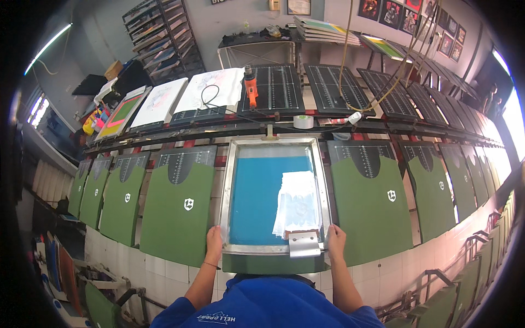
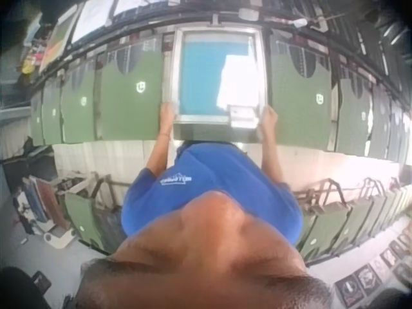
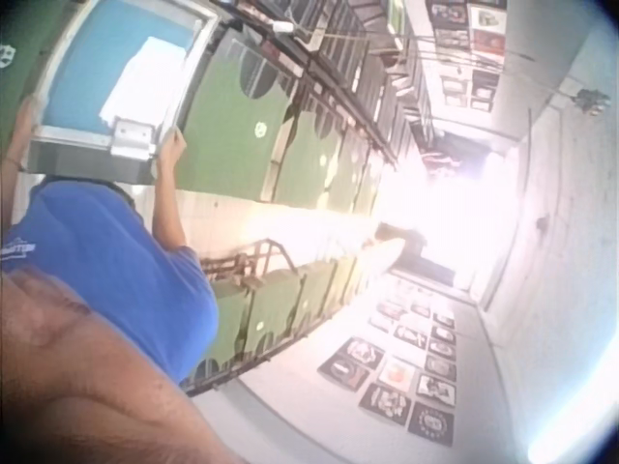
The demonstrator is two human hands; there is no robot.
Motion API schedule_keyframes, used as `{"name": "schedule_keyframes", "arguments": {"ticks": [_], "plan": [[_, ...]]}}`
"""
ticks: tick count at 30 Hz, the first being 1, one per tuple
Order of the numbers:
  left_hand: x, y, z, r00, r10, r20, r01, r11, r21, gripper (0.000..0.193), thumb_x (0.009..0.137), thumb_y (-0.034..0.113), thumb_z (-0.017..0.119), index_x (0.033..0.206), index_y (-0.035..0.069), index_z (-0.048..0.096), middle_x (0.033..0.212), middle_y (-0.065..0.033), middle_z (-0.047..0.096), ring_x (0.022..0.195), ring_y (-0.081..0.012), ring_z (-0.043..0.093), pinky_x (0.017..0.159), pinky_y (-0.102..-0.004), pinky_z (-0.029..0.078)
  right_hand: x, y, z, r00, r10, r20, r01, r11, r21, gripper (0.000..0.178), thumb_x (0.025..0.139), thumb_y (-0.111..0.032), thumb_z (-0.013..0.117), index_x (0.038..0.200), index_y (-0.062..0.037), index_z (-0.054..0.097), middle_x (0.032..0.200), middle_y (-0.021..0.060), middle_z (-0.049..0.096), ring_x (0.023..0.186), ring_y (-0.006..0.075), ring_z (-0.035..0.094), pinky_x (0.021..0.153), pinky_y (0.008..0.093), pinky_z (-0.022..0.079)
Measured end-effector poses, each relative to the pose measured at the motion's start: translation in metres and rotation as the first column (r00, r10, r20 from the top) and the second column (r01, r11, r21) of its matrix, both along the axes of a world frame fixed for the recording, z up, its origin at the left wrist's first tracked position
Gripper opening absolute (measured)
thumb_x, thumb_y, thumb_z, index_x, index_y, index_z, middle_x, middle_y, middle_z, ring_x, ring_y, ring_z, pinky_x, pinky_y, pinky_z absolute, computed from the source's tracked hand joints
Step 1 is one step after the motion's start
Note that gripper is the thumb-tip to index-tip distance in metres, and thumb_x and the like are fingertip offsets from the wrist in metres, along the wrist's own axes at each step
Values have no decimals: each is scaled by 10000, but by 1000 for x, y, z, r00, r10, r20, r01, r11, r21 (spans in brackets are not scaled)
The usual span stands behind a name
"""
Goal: The person performs screen printing by repeatedly lowering a screen frame onto a garment, applying ink with a squeegee, and lifting the frame. The person works at a multi-station table, handling the screen and squeegee to transfer the design onto the fabric.
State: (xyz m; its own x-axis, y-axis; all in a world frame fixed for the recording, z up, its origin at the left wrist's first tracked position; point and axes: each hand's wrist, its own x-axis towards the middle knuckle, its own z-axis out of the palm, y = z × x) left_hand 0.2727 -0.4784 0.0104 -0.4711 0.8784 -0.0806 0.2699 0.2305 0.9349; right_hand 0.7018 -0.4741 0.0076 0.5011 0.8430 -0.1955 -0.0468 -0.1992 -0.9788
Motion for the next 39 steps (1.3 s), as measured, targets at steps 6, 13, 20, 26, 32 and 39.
{"name": "schedule_keyframes", "arguments": {"ticks": [6, 13, 20, 26, 32, 39], "plan": [[14, 22, 35, 999, -24, 45, 29, 995, -95, 419, 994, 287, 446, 1067, -79, 635, 971, -215, 665, 886, -301, 637, 811, -398, 485, 10, 15, -24, 998, 21, 56, -21, 1000, 2, 325, 964, -183, 581, 1104, 97, 666, 932, 68, 678, 823, 111, 581, 723, 265, 468], [-17, 25, 12, 1000, 4, 4, -4, 997, -77, 411, 958, 285, 467, 1088, -66, 637, 982, -217, 667, 913, -305, 641, 826, -406, 489, -15, 15, 0, 993, 74, 94, -72, 997, -19, 337, 971, -180, 564, 1135, 102, 651, 946, 76, 679, 823, 114, 580, 732, 266, 471], [-10, 35, 37, 995, -42, -94, 22, 979, -202, 333, 945, 238, 476, 1072, -39, 611, 1015, -214, 650, 949, -345, 617, 853, -431, 476, -14, 15, 11, 996, 56, 73, -49, 995, -92, 360, 972, -200, 567, 1156, 100, 644, 982, 97, 683, 866, 135, 591, 777, 278, 475], [-3, 22, 62, 966, -179, -184, 133, 963, -235, 401, 1019, 284, 424, 1132, -66, 582, 1047, -217, 639, 983, -304, 604, 894, -400, 458, -14, 15, 39, 999, 33, -21, -35, 989, -141, 372, 964, -205, 584, 1172, 100, 638, 991, 100, 683, 878, 144, 604, 788, 281, 481], [4, 17, 86, 933, -159, -324, 169, 986, 4, 189, 953, 168, 502, 1001, 5, 583, 957, -184, 598, 922, -350, 575, 807, -457, 444, -2, 13, 44, 999, 9, -54, -18, 986, -164, 362, 962, -198, 594, 1173, 92, 641, 986, 82, 680, 868, 132, 600, 791, 271, 477], [-6, 21, 87, 946, -200, -255, 186, 979, -79, 207, 964, 177, 479, 987, -6, 572, 930, -177, 586, 876, -326, 558, 778, -445, 431, -9, 19, 76, 997, 55, -48, -61, 988, -145, 341, 968, -188, 583, 1135, 101, 652, 943, 68, 674, 848, 116, 588, 759, 260, 465]]}}
